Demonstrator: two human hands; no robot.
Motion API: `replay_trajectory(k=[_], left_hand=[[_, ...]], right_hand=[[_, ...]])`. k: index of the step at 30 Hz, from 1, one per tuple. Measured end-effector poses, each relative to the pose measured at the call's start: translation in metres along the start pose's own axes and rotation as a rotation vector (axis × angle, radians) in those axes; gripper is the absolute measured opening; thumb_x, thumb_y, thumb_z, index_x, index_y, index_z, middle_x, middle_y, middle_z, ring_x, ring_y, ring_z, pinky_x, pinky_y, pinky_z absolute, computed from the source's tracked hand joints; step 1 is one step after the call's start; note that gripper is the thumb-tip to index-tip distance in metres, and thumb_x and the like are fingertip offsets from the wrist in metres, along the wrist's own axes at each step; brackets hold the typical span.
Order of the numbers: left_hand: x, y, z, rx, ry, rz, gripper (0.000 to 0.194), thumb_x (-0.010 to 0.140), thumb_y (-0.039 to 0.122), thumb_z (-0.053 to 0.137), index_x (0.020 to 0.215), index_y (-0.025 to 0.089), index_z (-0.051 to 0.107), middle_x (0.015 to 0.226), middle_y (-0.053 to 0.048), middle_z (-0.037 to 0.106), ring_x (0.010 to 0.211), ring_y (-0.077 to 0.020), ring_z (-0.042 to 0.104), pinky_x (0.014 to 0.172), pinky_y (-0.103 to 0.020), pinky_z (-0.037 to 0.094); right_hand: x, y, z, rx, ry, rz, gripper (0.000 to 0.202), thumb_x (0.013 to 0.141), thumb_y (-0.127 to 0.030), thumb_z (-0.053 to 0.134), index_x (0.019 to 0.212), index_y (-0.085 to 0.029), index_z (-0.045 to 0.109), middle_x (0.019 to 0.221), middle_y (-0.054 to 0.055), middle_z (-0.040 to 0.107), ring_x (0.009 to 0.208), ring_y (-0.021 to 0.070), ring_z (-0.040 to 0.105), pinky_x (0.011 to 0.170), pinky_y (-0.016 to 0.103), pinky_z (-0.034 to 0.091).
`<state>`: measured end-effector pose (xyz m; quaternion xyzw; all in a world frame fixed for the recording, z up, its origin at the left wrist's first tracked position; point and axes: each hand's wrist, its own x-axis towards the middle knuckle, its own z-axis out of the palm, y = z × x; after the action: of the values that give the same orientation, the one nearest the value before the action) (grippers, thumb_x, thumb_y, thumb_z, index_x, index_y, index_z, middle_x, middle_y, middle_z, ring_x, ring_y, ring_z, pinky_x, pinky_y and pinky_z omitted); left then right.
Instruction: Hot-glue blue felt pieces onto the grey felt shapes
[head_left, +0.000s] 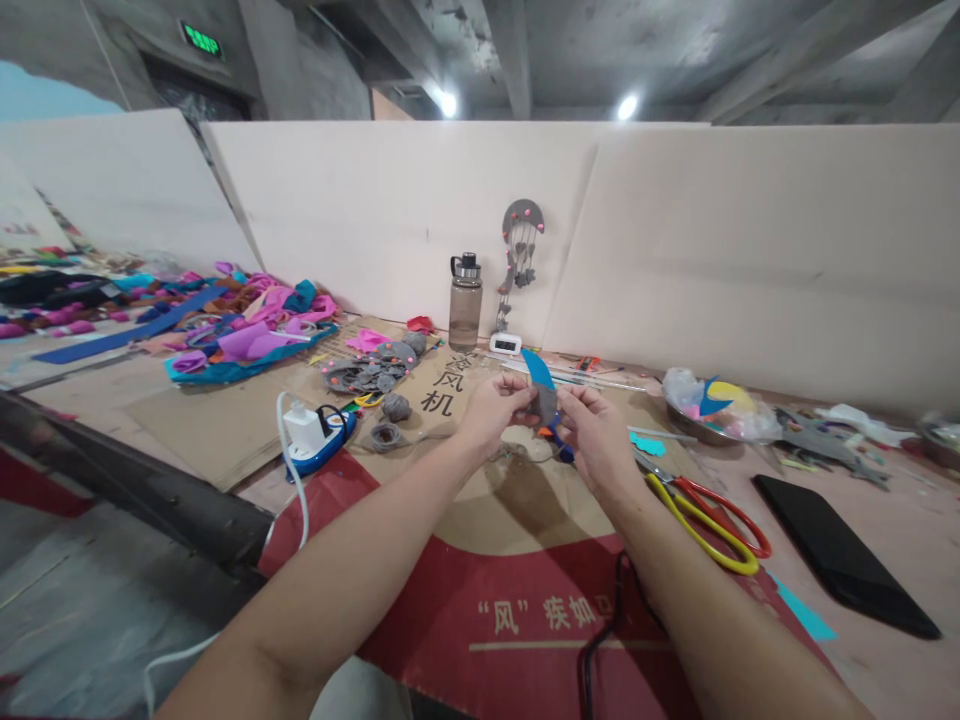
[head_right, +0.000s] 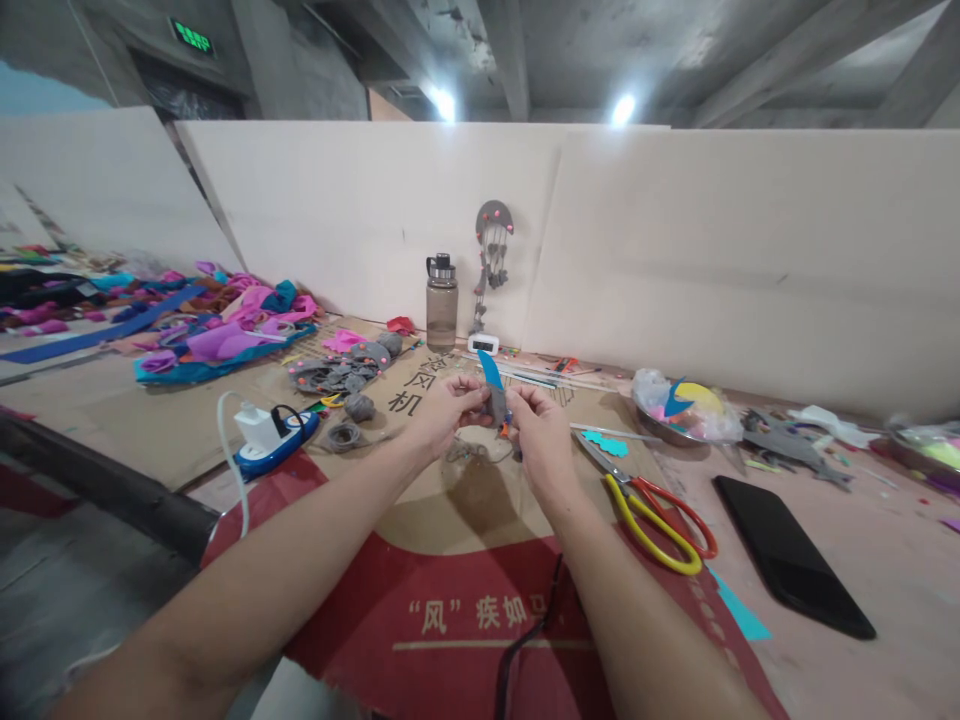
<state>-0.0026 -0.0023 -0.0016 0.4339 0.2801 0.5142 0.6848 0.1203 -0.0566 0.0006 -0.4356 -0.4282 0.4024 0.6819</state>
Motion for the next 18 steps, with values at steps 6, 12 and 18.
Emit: replay_trajectory(k=[6, 12, 18], left_hand=[[-0.0015, -0.0049, 0.0053, 0.169, -0.041, 0.144, 0.012, 0.074, 0.008, 0.065, 0.079, 0.015, 0.057, 0.071, 0.002, 0.061, 0.061, -0.0088, 0.058, 0.063, -0.024, 0.051], [-0.0016, -0.0031, 0.0046, 0.210, -0.233, 0.247, 0.030, 0.067, 0.011, 0.073, 0.090, 0.016, 0.055, 0.090, -0.003, 0.065, 0.086, -0.0130, 0.063, 0.080, -0.027, 0.050], [-0.0018, -0.0040, 0.0034, 0.297, -0.196, 0.296, 0.030, 0.068, 0.015, 0.073, 0.089, 0.017, 0.053, 0.089, -0.003, 0.064, 0.085, -0.0136, 0.063, 0.078, -0.026, 0.049]], right_hand=[[-0.0061, 0.0025, 0.0052, -0.162, 0.036, -0.057, 0.032, 0.073, -0.049, 0.075, 0.076, -0.020, 0.061, 0.059, -0.006, 0.049, 0.050, 0.0075, 0.037, 0.045, 0.022, 0.028], [-0.0101, -0.0048, 0.0073, -0.230, 0.077, -0.120, 0.027, 0.075, -0.045, 0.072, 0.077, -0.020, 0.063, 0.063, -0.004, 0.053, 0.053, 0.0094, 0.041, 0.049, 0.024, 0.033], [-0.0100, -0.0051, 0.0073, -0.242, 0.086, -0.124, 0.024, 0.076, -0.043, 0.070, 0.081, -0.020, 0.065, 0.066, -0.004, 0.054, 0.055, 0.0107, 0.041, 0.051, 0.025, 0.034]])
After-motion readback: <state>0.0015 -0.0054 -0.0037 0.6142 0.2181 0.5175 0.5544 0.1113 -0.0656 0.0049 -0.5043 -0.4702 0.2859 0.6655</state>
